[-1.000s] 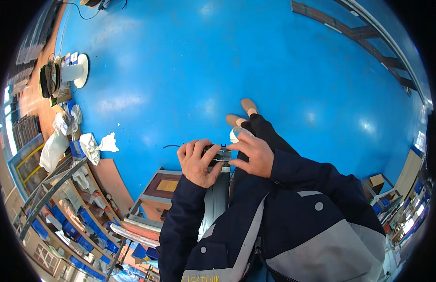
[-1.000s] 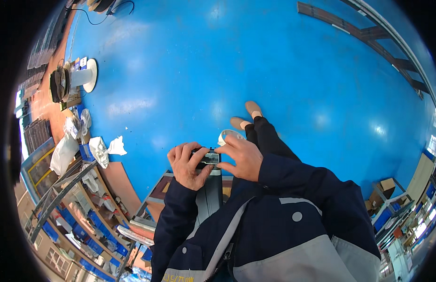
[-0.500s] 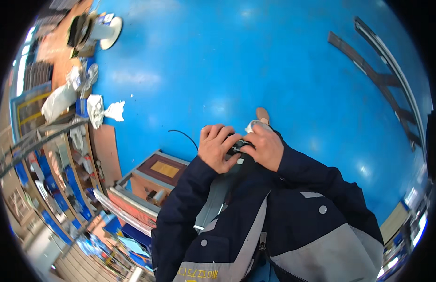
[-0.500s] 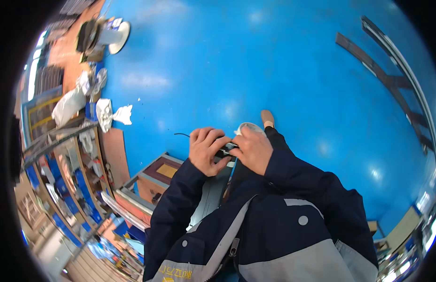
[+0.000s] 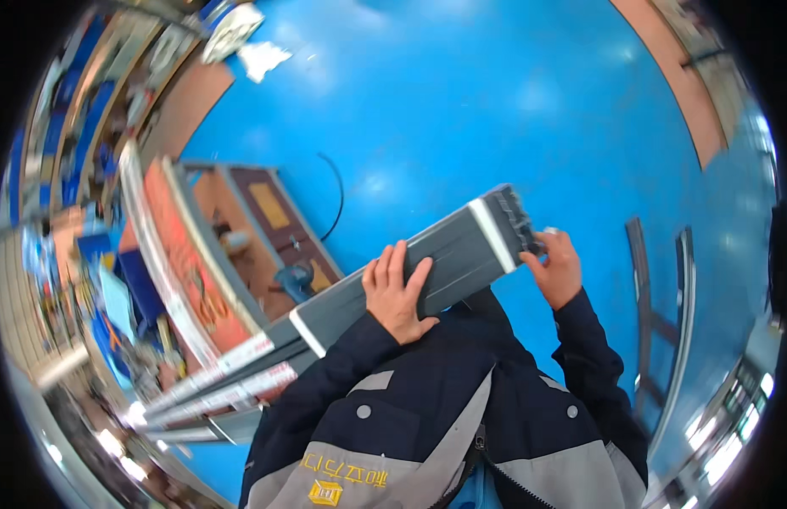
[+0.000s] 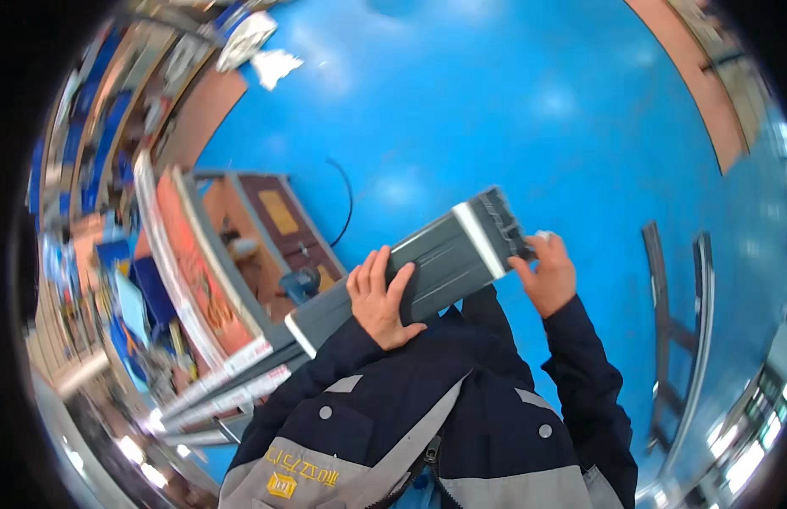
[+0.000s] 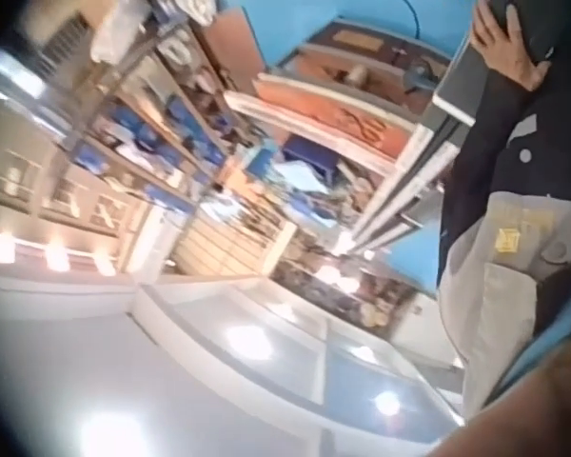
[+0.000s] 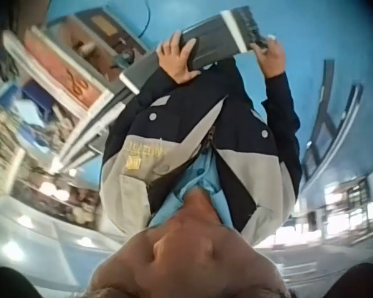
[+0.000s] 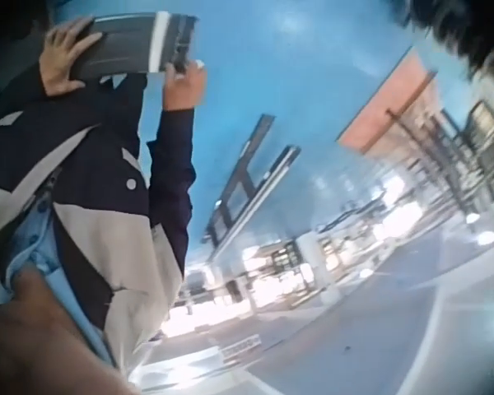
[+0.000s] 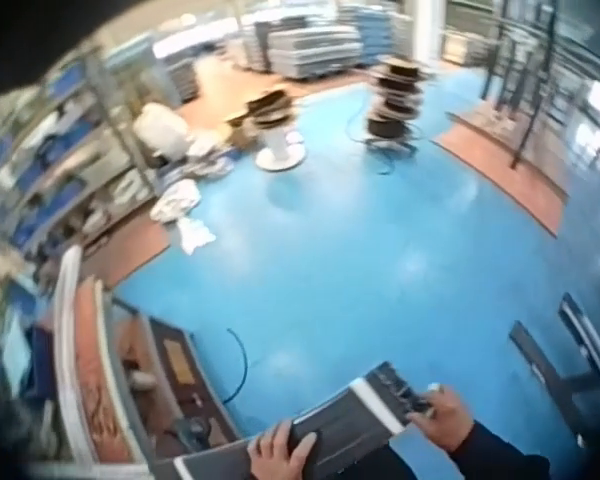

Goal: Applying white adhesive tape to long metal profile extrusions while sitting on the floor.

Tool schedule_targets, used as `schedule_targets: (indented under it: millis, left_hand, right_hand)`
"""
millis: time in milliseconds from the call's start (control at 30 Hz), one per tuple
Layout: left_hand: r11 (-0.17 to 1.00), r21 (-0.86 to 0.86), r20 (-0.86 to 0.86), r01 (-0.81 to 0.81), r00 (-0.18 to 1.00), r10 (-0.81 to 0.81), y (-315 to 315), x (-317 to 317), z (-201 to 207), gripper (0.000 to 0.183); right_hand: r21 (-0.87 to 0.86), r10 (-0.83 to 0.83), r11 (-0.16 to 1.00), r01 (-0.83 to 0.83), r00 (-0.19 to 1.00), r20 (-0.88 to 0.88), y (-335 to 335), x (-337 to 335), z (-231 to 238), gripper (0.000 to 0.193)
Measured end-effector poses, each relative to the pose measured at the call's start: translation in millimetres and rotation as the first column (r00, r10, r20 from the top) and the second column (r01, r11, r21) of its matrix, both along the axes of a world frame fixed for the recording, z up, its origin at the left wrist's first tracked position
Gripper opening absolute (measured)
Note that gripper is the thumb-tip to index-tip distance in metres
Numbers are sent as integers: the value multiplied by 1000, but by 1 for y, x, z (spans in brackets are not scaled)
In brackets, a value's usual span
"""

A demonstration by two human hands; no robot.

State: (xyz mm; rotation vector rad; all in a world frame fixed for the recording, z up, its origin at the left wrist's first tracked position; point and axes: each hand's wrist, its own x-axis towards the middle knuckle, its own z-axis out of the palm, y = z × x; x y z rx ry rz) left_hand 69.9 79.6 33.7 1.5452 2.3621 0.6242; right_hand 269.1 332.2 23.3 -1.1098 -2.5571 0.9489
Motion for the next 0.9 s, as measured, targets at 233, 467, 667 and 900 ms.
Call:
schedule_targets:
  millis: [233, 467, 667, 900]
  left_hand:
    - [999, -44, 84, 4, 996, 0, -25, -5, -18, 112]
    - [998, 53, 86, 19, 996, -24, -30, -6, -31, 105]
    - [990, 120, 20, -75, 997, 73, -65, -1, -36, 104]
    - [969, -144, -54, -199, 980, 194, -203, -37, 5, 111]
  right_hand:
    - [91, 179, 979, -182, 983, 34, 22, 7, -11, 37]
    - [108, 168, 977, -184, 975, 143, 24, 5, -16, 35]
    - [147, 148, 975, -167, 980, 133, 31, 10, -25, 36]
    - [161, 130, 975, -154, 980, 151, 31, 9, -23, 39]
